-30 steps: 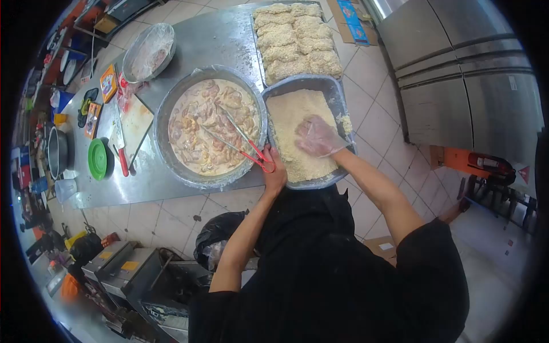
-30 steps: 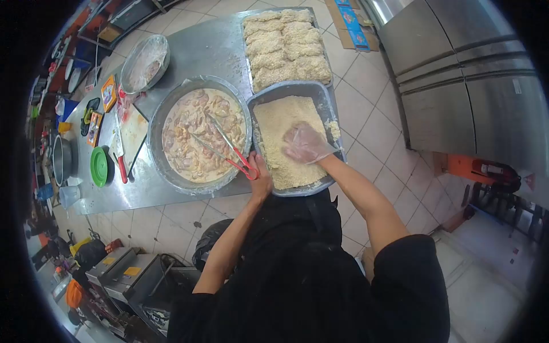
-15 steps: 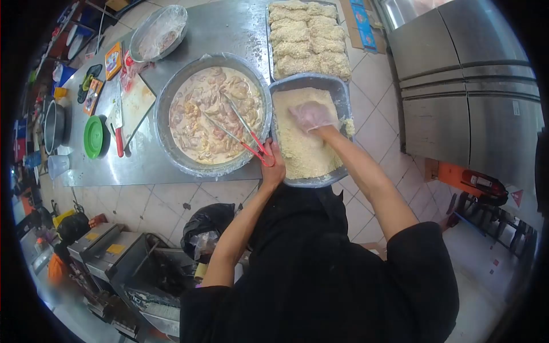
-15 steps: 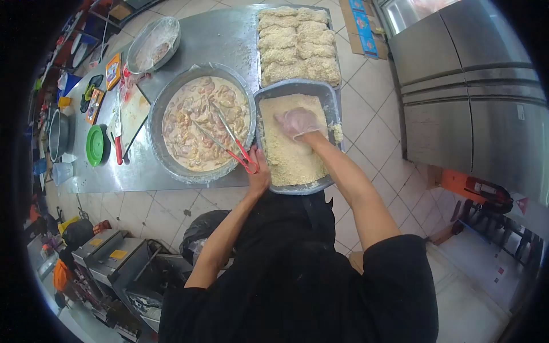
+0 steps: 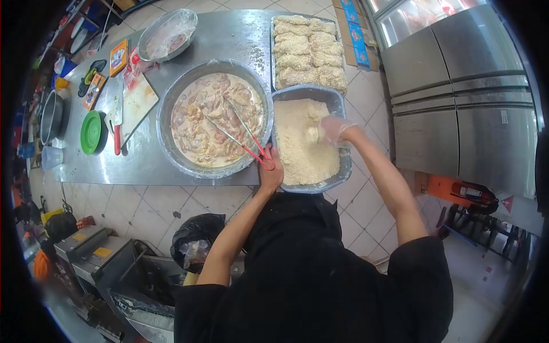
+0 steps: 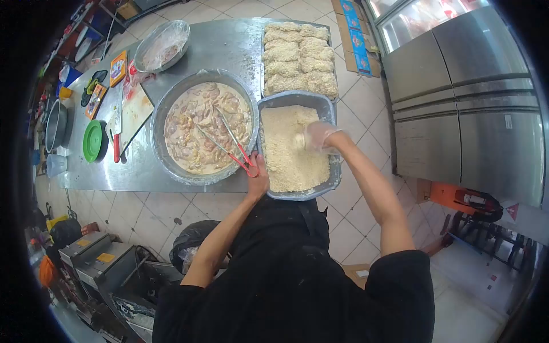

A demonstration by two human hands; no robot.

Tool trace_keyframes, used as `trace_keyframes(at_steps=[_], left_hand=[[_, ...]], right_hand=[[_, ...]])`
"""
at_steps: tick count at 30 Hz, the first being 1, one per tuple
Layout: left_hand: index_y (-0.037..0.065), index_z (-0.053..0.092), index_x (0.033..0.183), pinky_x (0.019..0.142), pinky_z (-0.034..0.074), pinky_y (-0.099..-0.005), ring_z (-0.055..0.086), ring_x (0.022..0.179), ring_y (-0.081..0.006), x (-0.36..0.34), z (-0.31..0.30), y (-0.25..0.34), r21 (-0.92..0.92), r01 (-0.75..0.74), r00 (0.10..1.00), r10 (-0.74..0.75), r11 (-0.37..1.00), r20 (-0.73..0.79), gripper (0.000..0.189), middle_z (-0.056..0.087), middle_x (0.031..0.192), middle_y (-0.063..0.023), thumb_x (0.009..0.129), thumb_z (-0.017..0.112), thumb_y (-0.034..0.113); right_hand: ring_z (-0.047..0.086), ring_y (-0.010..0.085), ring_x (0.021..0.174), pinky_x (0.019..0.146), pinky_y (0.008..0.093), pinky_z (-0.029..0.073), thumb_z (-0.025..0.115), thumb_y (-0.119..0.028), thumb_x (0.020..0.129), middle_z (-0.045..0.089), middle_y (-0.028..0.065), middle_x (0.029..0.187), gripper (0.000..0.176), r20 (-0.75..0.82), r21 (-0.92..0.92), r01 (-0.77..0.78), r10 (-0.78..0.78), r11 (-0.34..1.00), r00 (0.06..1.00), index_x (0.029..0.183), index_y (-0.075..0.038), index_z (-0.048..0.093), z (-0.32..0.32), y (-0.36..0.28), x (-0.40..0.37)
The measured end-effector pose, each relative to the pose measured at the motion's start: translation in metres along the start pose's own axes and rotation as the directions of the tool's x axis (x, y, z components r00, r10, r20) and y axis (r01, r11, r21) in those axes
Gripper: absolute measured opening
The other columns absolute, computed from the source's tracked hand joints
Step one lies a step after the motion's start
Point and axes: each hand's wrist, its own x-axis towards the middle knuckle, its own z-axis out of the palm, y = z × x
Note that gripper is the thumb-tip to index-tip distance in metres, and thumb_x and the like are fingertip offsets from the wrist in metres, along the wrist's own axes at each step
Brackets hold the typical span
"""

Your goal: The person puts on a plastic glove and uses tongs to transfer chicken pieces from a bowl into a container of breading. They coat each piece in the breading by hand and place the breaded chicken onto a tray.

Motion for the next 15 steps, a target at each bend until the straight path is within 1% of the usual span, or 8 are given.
trace_keyframes(at_steps=[1,3,4,6,10,12,13,15], left_hand=[[-0.009,0.048,0.131,0.102,0.041,-0.0456,0.053,0.121,-0.044,0.0,0.0,-0.002,-0.003,0.0,1.0,0.0,1.0,-0.001,0.051,0.056,0.124,-0.0318,0.105,0.036,0.034],[-0.01,0.047,0.132,0.103,0.04,-0.0452,0.052,0.121,-0.0441,0.002,0.0,-0.006,0.012,-0.028,0.999,0.028,1.0,0.019,0.053,0.056,0.125,-0.0324,0.105,0.036,0.034],[-0.01,0.047,0.132,0.103,0.04,-0.0452,0.052,0.121,-0.0441,0.002,0.002,-0.01,0.01,-0.026,0.999,0.026,1.0,0.018,0.053,0.056,0.125,-0.0324,0.105,0.036,0.034],[-0.007,0.045,0.127,0.097,0.041,-0.0395,0.054,0.109,-0.0299,0.002,0.005,-0.016,0.028,-0.082,0.996,0.082,0.996,-0.017,0.044,0.057,0.113,-0.0206,0.107,0.036,0.031],[-0.007,0.045,0.127,0.097,0.041,-0.0386,0.054,0.109,-0.0281,0.002,0.007,-0.019,0.01,-0.07,0.997,0.07,0.997,-0.023,0.044,0.057,0.112,-0.0197,0.107,0.036,0.031],[-0.011,0.047,0.133,0.107,0.038,-0.0445,0.05,0.126,-0.0443,0.001,0.004,-0.012,-0.009,0.012,1.0,-0.012,1.0,0.015,0.054,0.054,0.13,-0.0327,0.105,0.036,0.035],[-0.011,0.047,0.133,0.107,0.038,-0.0445,0.05,0.126,-0.0443,0.002,0.003,-0.009,-0.007,0.015,1.0,-0.015,1.0,0.013,0.054,0.054,0.13,-0.0327,0.105,0.036,0.035],[-0.01,0.047,0.133,0.106,0.039,-0.0448,0.051,0.125,-0.0444,0.001,0.001,-0.005,-0.013,0.025,0.999,-0.025,1.0,0.033,0.054,0.055,0.129,-0.0325,0.105,0.036,0.034]], right_hand=[[0.068,0.039,0.091,0.08,0.046,0.054,0.064,-0.02,0.077,0.069,0.0258,0.095,0.029,0.001,-0.003,-0.001,0.001,1.0,1.0,0.097,0.0,0.072,-0.001,0.0,-0.001],[0.067,0.0409,0.094,0.081,0.0477,0.054,0.063,-0.028,0.083,0.068,0.0266,0.1,0.037,-0.345,0.103,-0.104,0.134,0.989,0.929,0.106,0.001,0.069,-0.004,-0.005,-0.006],[0.067,0.0409,0.094,0.081,0.0477,0.054,0.063,-0.028,0.083,0.068,0.0266,0.1,0.037,-0.343,0.101,-0.105,0.133,0.989,0.93,0.106,0.001,0.069,-0.006,-0.023,-0.011],[0.065,0.043,0.096,0.084,0.0492,0.052,0.059,-0.028,0.088,0.066,0.0277,0.106,0.041,-0.375,0.137,-0.299,0.329,0.944,0.867,0.114,0.002,0.065,-0.002,-0.064,-0.02],[0.064,0.0439,0.1,0.09,0.0496,0.05,0.055,-0.032,0.091,0.065,0.0287,0.11,0.042,-0.286,0.183,-0.142,0.191,0.973,0.939,0.112,0.003,0.064,0.041,-0.046,0.002],[0.062,0.0433,0.104,0.094,0.0489,0.048,0.05,-0.034,0.093,0.064,0.0298,0.11,0.043,-0.831,0.136,-0.21,0.227,0.968,0.507,0.112,0.002,0.064,0.063,-0.012,0.035],[0.062,0.0433,0.104,0.094,0.0489,0.048,0.05,-0.034,0.093,0.064,0.0298,0.11,0.043,-0.83,0.136,-0.207,0.226,0.969,0.51,0.112,0.002,0.064,0.05,-0.013,0.039],[0.052,0.0419,0.122,0.107,0.0479,0.038,0.044,-0.036,0.099,0.054,0.0318,0.13,0.052,-0.332,0.539,-0.421,0.643,0.73,0.69,0.129,0.005,0.055,0.028,-0.016,0.047]])
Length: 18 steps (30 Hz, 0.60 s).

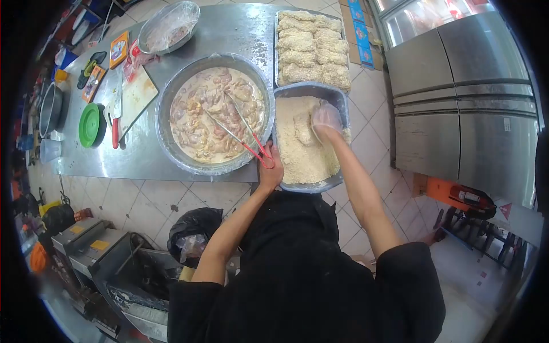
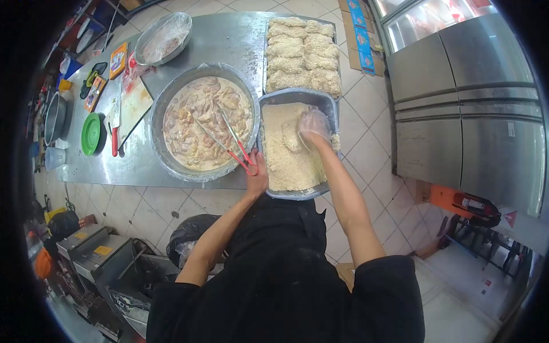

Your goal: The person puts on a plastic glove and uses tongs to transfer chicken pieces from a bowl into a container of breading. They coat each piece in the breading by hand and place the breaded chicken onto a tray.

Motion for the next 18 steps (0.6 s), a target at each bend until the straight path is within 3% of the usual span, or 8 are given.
trace_keyframes(at_steps=[4,6,7,9,10,13,15,18], left_hand=[[-0.01,0.047,0.133,0.105,0.039,-0.0451,0.051,0.124,-0.0445,0.001,-0.001,-0.004,0.048,-0.006,1.0,0.005,0.999,0.009,0.054,0.055,0.128,-0.0322,0.105,0.036,0.034],[-0.011,0.047,0.132,0.104,0.04,-0.0455,0.052,0.123,-0.0444,0.001,0.001,-0.007,0.066,-0.026,1.0,0.027,0.997,-0.01,0.054,0.056,0.126,-0.0322,0.105,0.036,0.034],[-0.011,0.047,0.132,0.104,0.04,-0.0455,0.052,0.123,-0.0444,0.0,0.0,-0.004,0.063,-0.021,1.0,0.022,0.998,-0.013,0.054,0.056,0.126,-0.0322,0.105,0.036,0.034],[-0.011,0.047,0.132,0.105,0.039,-0.0453,0.051,0.123,-0.0439,-0.001,-0.002,0.004,0.009,-0.001,1.0,0.001,1.0,-0.004,0.054,0.055,0.127,-0.0322,0.105,0.036,0.034],[-0.011,0.047,0.132,0.105,0.039,-0.0453,0.051,0.123,-0.0439,-0.002,-0.002,0.004,0.009,-0.001,1.0,0.001,1.0,-0.002,0.054,0.055,0.127,-0.0322,0.105,0.036,0.034],[-0.011,0.047,0.133,0.105,0.038,-0.0447,0.051,0.124,-0.0436,0.0,-0.002,0.006,0.0,0.01,1.0,-0.01,1.0,0.002,0.054,0.055,0.128,-0.0321,0.105,0.036,0.035],[-0.011,0.047,0.133,0.106,0.038,-0.0447,0.05,0.125,-0.0437,-0.002,-0.002,0.007,0.015,0.025,1.0,-0.025,1.0,0.004,0.054,0.054,0.129,-0.0321,0.106,0.035,0.034],[-0.01,0.047,0.133,0.106,0.038,-0.0453,0.05,0.125,-0.0442,-0.001,0.001,-0.003,0.048,0.007,1.0,-0.007,0.999,-0.011,0.053,0.053,0.129,-0.0324,0.105,0.035,0.034]], right_hand=[[0.055,0.0437,0.117,0.104,0.0458,0.042,0.041,-0.038,0.101,0.059,0.0315,0.123,0.053,0.037,0.212,0.073,-0.082,0.975,0.996,0.123,0.007,0.059,0.021,0.025,0.025],[0.06,0.0454,0.109,0.098,0.046,0.047,0.041,-0.043,0.101,0.064,0.0286,0.115,0.055,0.072,-0.045,0.175,-0.172,0.983,0.982,0.117,0.005,0.063,0.017,0.033,0.026],[0.06,0.0454,0.109,0.098,0.046,0.047,0.041,-0.043,0.101,0.064,0.0286,0.115,0.055,0.077,-0.049,0.177,-0.173,0.983,0.982,0.117,0.005,0.063,0.007,0.022,0.012],[0.062,0.0454,0.105,0.094,0.0475,0.048,0.042,-0.046,0.1,0.067,0.0265,0.109,0.057,0.031,0.149,-0.078,0.074,0.986,0.997,0.113,0.004,0.066,-0.023,-0.016,-0.029],[0.062,0.0454,0.105,0.094,0.0475,0.048,0.042,-0.046,0.1,0.067,0.0265,0.109,0.057,0.032,0.149,-0.079,0.076,0.986,0.997,0.113,0.004,0.066,-0.008,-0.014,-0.029],[0.066,0.0412,0.097,0.085,0.0481,0.05,0.051,-0.039,0.093,0.069,0.0254,0.099,0.046,-0.203,0.041,-0.043,0.05,0.998,0.978,0.091,0.002,0.071,0.047,-0.001,-0.011],[0.066,0.0425,0.094,0.084,0.0493,0.051,0.054,-0.048,0.091,0.069,0.0267,0.094,0.054,-0.095,0.066,-0.04,0.046,0.997,0.994,0.088,0.003,0.071,0.062,-0.004,0.003],[0.067,0.0432,0.092,0.082,0.0492,0.052,0.055,-0.056,0.089,0.069,0.0278,0.093,0.061,0.033,-0.024,-0.099,0.099,0.995,0.994,0.089,0.003,0.071,0.024,-0.055,-0.035]])
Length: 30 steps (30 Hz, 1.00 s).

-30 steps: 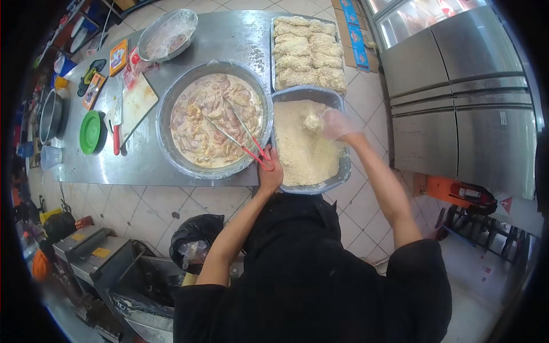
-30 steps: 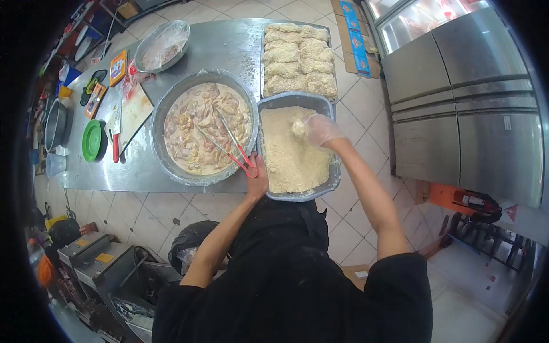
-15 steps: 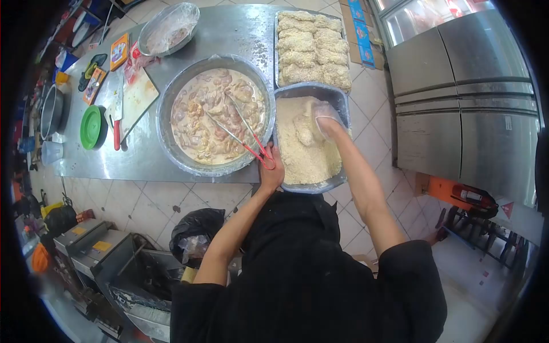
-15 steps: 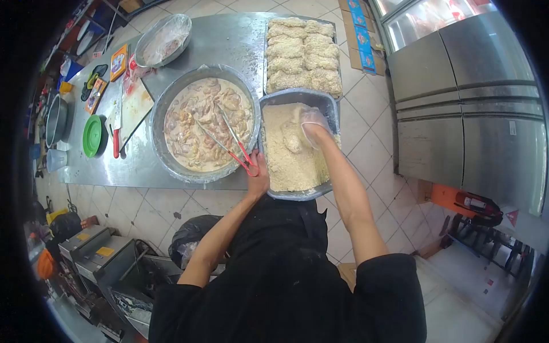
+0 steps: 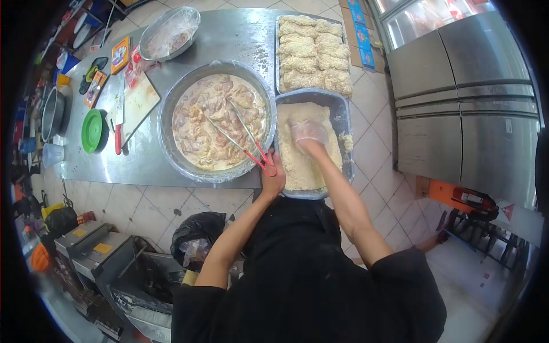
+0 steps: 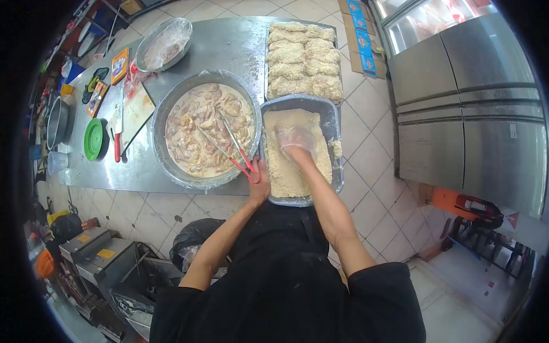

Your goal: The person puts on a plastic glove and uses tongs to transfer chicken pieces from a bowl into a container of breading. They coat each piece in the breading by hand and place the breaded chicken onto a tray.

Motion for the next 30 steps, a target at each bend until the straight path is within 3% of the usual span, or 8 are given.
trace_keyframes(at_steps=[3,7,16,22,24,25,27,30], left_hand=[[-0.01,0.046,0.133,0.106,0.037,-0.0459,0.05,0.125,-0.0445,-0.002,0.0,0.002,-0.018,-0.025,0.999,0.024,1.0,-0.03,0.053,0.053,0.13,-0.0325,0.105,0.035,0.034],[-0.009,0.046,0.128,0.098,0.04,-0.0417,0.053,0.112,-0.0328,-0.002,0.001,-0.001,0.008,-0.086,0.994,0.086,0.996,-0.06,0.051,0.056,0.115,-0.024,0.106,0.036,0.036],[-0.009,0.049,0.13,0.103,0.039,-0.0466,0.052,0.121,-0.0445,-0.002,-0.003,0.01,-0.04,-0.022,1.0,0.022,0.999,-0.013,0.052,0.055,0.124,-0.0323,0.105,0.035,0.035],[-0.009,0.049,0.129,0.102,0.039,-0.0466,0.051,0.12,-0.0449,0.001,-0.003,0.0,-0.003,-0.073,0.997,0.073,0.997,-0.018,0.051,0.055,0.123,-0.0318,0.105,0.036,0.033],[-0.009,0.048,0.129,0.102,0.039,-0.0466,0.051,0.119,-0.0453,0.0,-0.005,0.004,0.017,-0.053,0.999,0.053,0.998,0.007,0.05,0.055,0.122,-0.0319,0.105,0.036,0.033],[-0.009,0.048,0.129,0.102,0.039,-0.0466,0.051,0.119,-0.0453,-0.001,-0.005,0.002,0.017,-0.058,0.998,0.058,0.998,0.004,0.05,0.055,0.122,-0.0319,0.105,0.036,0.033],[-0.01,0.048,0.13,0.103,0.038,-0.0463,0.051,0.12,-0.0445,-0.001,-0.004,-0.001,-0.003,-0.031,0.999,0.031,1.0,0.023,0.051,0.054,0.124,-0.0318,0.105,0.036,0.033],[-0.011,0.047,0.13,0.104,0.038,-0.0457,0.05,0.122,-0.0436,-0.004,-0.001,-0.001,0.037,-0.076,0.996,0.077,0.996,-0.046,0.052,0.053,0.126,-0.0318,0.106,0.036,0.034]], right_hand=[[0.067,0.0433,0.09,0.08,0.0494,0.052,0.054,-0.057,0.089,0.069,0.0281,0.092,0.063,-0.302,-0.015,0.174,-0.171,0.985,0.938,0.09,0.003,0.072,0.025,-0.003,-0.015],[0.067,0.0443,0.086,0.078,0.0499,0.053,0.054,-0.058,0.089,0.069,0.0287,0.091,0.064,-0.246,0.122,0.095,-0.063,0.988,0.967,0.091,0.003,0.072,0.013,0.002,-0.007],[0.062,0.0475,0.105,0.093,0.0499,0.047,0.043,-0.073,0.088,0.066,0.0319,0.106,0.08,-0.047,0.387,-0.131,0.162,0.913,0.986,0.103,0.0,0.072,0.025,0.045,0.046],[0.064,0.0286,0.108,0.096,0.0403,0.046,0.06,-0.056,0.09,0.066,0.0197,0.123,0.07,0.268,0.563,0.08,-0.274,0.823,0.924,0.132,0.0,0.058,-0.031,0.056,0.017],[0.065,0.0231,0.094,0.088,0.0347,0.05,0.076,-0.033,0.083,0.067,0.0107,0.117,0.06,0.452,0.201,0.249,-0.315,0.947,0.834,0.131,0.0,0.057,-0.065,0.043,0.004],[0.065,0.0231,0.094,0.088,0.0347,0.05,0.076,-0.033,0.083,0.067,0.0107,0.117,0.06,0.448,0.202,0.253,-0.319,0.946,0.835,0.131,0.0,0.057,-0.054,0.053,0.009],[0.064,0.0189,0.085,0.083,0.0308,0.051,0.082,-0.019,0.076,0.068,0.0081,0.107,0.051,0.283,0.705,0.156,-0.476,0.692,0.833,0.119,0.001,0.064,-0.025,0.077,0.022],[0.064,0.0182,0.086,0.084,0.0312,0.051,0.082,-0.015,0.076,0.068,0.0064,0.105,0.045,0.09,0.74,0.316,-0.552,0.594,0.829,0.115,0.001,0.065,-0.049,0.071,0.005]])
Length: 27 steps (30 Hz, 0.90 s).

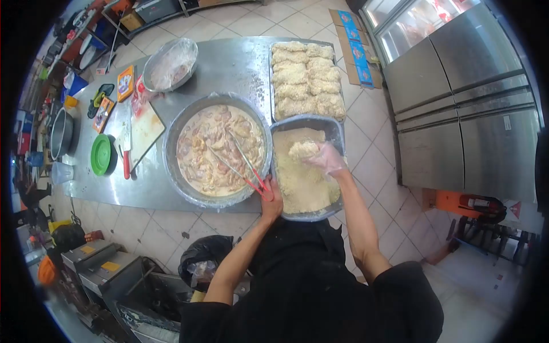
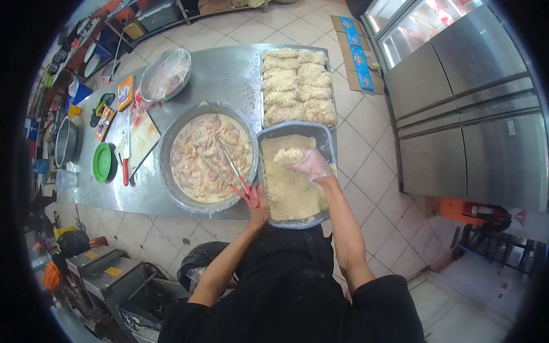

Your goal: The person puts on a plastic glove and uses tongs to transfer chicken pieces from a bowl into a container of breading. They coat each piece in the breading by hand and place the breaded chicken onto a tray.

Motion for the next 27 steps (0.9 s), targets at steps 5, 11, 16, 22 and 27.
trace_keyframes(at_steps=[5,11,16,22,27], left_hand=[[-0.012,0.045,0.133,0.106,0.036,-0.0436,0.048,0.126,-0.0397,0.0,-0.002,0.001,-0.076,0.108,0.993,-0.105,0.991,0.046,0.058,0.052,0.129,-0.031,0.105,0.037,0.039],[-0.01,0.044,0.135,0.106,0.036,-0.0435,0.049,0.125,-0.0381,-0.001,-0.002,-0.011,0.015,0.105,0.994,-0.105,0.994,0.023,0.061,0.053,0.13,-0.0282,0.105,0.036,0.042],[-0.008,0.045,0.133,0.103,0.037,-0.0429,0.051,0.118,-0.0361,-0.001,-0.004,-0.024,0.003,0.085,0.996,-0.085,0.996,0.029,0.059,0.055,0.122,-0.0251,0.105,0.036,0.043],[-0.008,0.045,0.131,0.102,0.038,-0.0415,0.052,0.116,-0.0333,-0.005,-0.005,0.0,-0.048,0.146,0.988,-0.143,0.988,0.05,0.059,0.055,0.119,-0.0229,0.105,0.035,0.044],[-0.012,0.043,0.134,0.106,0.037,-0.0404,0.05,0.123,-0.0343,-0.006,-0.006,-0.019,0.007,0.175,0.984,-0.175,0.985,0.036,0.062,0.054,0.128,-0.026,0.105,0.035,0.042]], right_hand=[[0.064,0.0172,0.097,0.089,0.0309,0.05,0.083,-0.017,0.076,0.067,0.0071,0.111,0.046,-0.075,-0.145,0.387,-0.4,0.911,0.913,0.115,0.001,0.066,-0.029,-0.058,-0.007],[0.063,0.0171,0.1,0.09,0.0307,0.049,0.077,-0.024,0.083,0.068,0.0089,0.108,0.038,-0.117,0.404,-0.051,0.107,0.913,0.987,0.112,-0.001,0.068,-0.011,-0.031,0.018],[0.065,0.0211,0.078,0.072,0.0348,0.052,0.069,-0.037,0.09,0.071,0.0122,0.09,0.04,0.035,-0.144,-0.284,0.292,0.948,0.956,0.107,-0.001,0.068,0.0,0.03,0.021],[0.065,0.0229,0.065,0.068,0.0385,0.055,0.068,-0.049,0.088,0.07,0.0131,0.079,0.052,0.382,-0.489,0.182,0.022,0.853,0.924,0.103,0.0,0.068,-0.088,-0.079,0.069],[0.063,0.0299,0.068,0.071,0.0412,0.051,0.053,-0.066,0.089,0.065,0.0167,0.073,0.071,0.342,-0.739,0.229,0.06,0.634,0.938,0.095,0.003,0.067,-0.139,-0.137,0.182]])
